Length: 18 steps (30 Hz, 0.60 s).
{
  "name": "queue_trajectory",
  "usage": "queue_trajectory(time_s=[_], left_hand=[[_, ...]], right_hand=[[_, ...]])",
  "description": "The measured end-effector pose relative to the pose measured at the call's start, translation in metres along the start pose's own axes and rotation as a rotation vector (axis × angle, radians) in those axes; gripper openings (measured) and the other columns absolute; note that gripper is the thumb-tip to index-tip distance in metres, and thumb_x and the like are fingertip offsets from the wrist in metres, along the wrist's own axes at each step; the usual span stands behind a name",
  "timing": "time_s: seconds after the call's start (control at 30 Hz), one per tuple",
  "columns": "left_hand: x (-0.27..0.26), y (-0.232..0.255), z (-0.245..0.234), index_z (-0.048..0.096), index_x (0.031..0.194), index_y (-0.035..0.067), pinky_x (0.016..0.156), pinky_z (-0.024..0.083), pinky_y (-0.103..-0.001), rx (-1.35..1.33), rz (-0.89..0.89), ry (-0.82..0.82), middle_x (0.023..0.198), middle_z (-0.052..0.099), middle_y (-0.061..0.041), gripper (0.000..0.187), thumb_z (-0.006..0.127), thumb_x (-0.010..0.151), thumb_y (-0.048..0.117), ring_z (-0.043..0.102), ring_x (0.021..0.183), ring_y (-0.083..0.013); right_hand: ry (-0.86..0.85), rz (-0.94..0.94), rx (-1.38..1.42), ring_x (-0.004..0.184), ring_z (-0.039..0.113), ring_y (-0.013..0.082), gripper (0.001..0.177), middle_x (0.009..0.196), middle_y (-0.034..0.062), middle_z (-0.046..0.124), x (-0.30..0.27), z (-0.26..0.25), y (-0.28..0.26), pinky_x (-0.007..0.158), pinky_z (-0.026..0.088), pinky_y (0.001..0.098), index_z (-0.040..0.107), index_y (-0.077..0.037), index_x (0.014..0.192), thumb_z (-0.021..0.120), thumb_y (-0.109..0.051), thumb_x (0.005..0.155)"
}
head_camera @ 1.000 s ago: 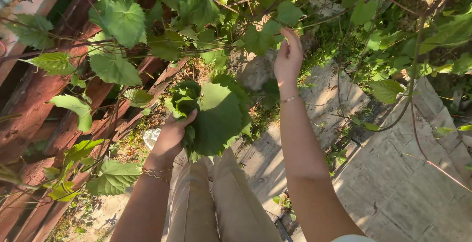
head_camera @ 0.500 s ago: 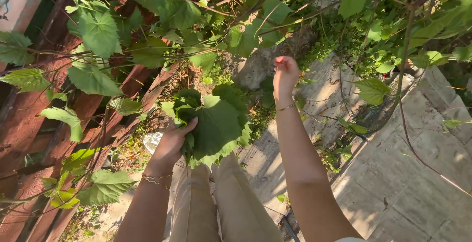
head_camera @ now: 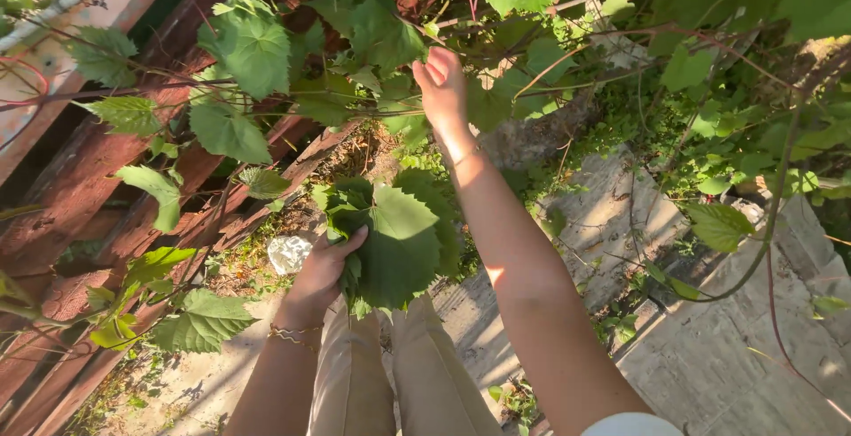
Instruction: Picking fresh grape leaves from a grapevine and collecting them in a stack.
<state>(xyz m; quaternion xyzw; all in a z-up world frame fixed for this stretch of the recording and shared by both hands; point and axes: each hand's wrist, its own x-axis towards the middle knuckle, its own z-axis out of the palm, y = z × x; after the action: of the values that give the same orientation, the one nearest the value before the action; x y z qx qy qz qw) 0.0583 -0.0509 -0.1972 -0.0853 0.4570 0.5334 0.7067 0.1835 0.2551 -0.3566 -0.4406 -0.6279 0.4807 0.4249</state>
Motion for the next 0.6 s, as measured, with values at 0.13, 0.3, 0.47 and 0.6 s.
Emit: queue_trajectory(time_s=[0.13, 0.3, 0.47, 0.6], left_hand=[[-0.014, 0.012, -0.004, 0.06, 0.132, 0.005, 0.093, 0.056, -0.037, -0.02, 0.034, 0.087, 0.119, 0.069, -0.006, 0.04, 0.066, 0.092, 0.007, 0.069, 0.105, -0.0196], [-0.018, 0.013, -0.028, 0.061, 0.13, 0.001, 0.09, 0.056, -0.037, -0.058, 0.083, 0.076, 0.117, 0.069, -0.007, 0.036, 0.067, 0.095, 0.008, 0.068, 0.102, -0.0191], [-0.018, 0.017, -0.034, 0.063, 0.126, 0.002, 0.087, 0.056, -0.037, -0.075, 0.045, 0.139, 0.113, 0.07, -0.006, 0.033, 0.067, 0.093, 0.009, 0.068, 0.099, -0.0192], [-0.015, 0.026, -0.025, 0.063, 0.126, 0.001, 0.087, 0.056, -0.036, -0.086, 0.04, 0.111, 0.112, 0.07, -0.006, 0.032, 0.068, 0.095, 0.009, 0.068, 0.098, -0.0189]], right_hand=[[0.212, 0.358, 0.179, 0.096, 0.062, 0.0157, 0.058, 0.12, 0.0156, 0.063, 0.043, 0.041, 0.004, 0.08, 0.053, 0.0305, 0.051, 0.002, 0.131, 0.086, -0.015, 0.088], [0.321, 0.708, 0.267, 0.067, 0.057, 0.0128, 0.054, 0.096, 0.0076, 0.063, 0.055, 0.06, 0.001, 0.054, 0.045, 0.0266, 0.058, -0.001, 0.12, 0.088, -0.019, 0.079], [0.325, 0.678, 0.458, 0.068, 0.054, 0.0118, 0.03, 0.085, 0.0021, 0.062, 0.053, 0.056, 0.008, 0.054, 0.04, 0.0256, 0.065, -0.001, 0.103, 0.083, -0.013, 0.082], [0.366, 0.705, 0.508, 0.074, 0.062, 0.0156, 0.031, 0.091, 0.005, 0.067, 0.049, 0.042, -0.002, 0.059, 0.048, 0.0298, 0.063, -0.003, 0.104, 0.079, -0.009, 0.078]])
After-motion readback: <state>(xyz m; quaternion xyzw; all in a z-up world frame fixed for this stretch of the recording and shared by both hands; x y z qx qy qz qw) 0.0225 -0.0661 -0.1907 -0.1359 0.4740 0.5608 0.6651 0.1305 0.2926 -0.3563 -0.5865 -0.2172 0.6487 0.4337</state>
